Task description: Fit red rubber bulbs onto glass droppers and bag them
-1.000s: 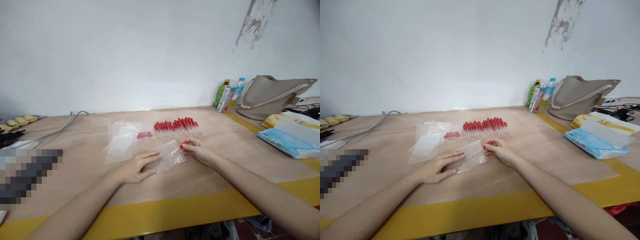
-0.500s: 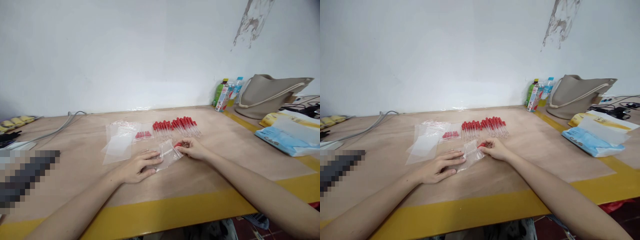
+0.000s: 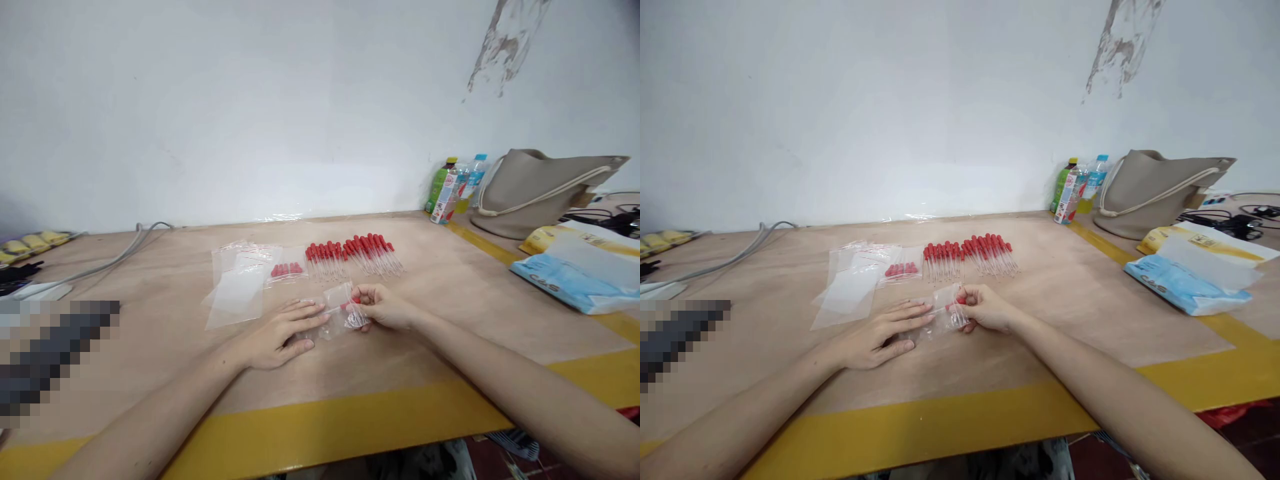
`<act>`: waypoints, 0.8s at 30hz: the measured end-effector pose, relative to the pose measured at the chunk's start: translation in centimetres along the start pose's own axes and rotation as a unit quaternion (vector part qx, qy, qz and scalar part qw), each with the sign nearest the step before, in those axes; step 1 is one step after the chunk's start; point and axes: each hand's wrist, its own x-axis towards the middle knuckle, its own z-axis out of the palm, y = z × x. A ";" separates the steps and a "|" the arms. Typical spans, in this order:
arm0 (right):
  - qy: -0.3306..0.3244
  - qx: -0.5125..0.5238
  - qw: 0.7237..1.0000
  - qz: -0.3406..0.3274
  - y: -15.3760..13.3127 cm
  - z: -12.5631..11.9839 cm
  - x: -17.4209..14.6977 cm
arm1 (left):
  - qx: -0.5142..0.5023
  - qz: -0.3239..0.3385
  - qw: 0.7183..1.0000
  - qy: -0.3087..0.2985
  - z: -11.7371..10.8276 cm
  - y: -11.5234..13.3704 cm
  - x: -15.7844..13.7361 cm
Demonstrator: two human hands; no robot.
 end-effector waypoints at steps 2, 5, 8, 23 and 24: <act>0.010 -0.021 1.000 -0.006 0.2 -0.4 0.1 | -0.007 -0.014 1.000 0.008 0.1 0.0 -0.1; -0.004 -0.090 0.996 -0.011 0.1 -2.0 0.0 | -0.012 -0.040 0.999 0.015 0.2 -0.2 -0.3; -0.055 -0.162 0.985 -0.026 -0.2 -3.2 -0.4 | -0.011 -0.048 0.999 0.012 0.4 -0.3 -0.5; -0.009 -0.164 0.986 0.024 -0.5 -3.2 -0.6 | 0.003 -0.032 0.999 0.003 0.5 -0.9 -0.5; 0.002 -0.156 0.987 0.038 -0.7 -3.3 -0.6 | 0.005 -0.029 1.000 0.007 0.5 -1.0 -0.5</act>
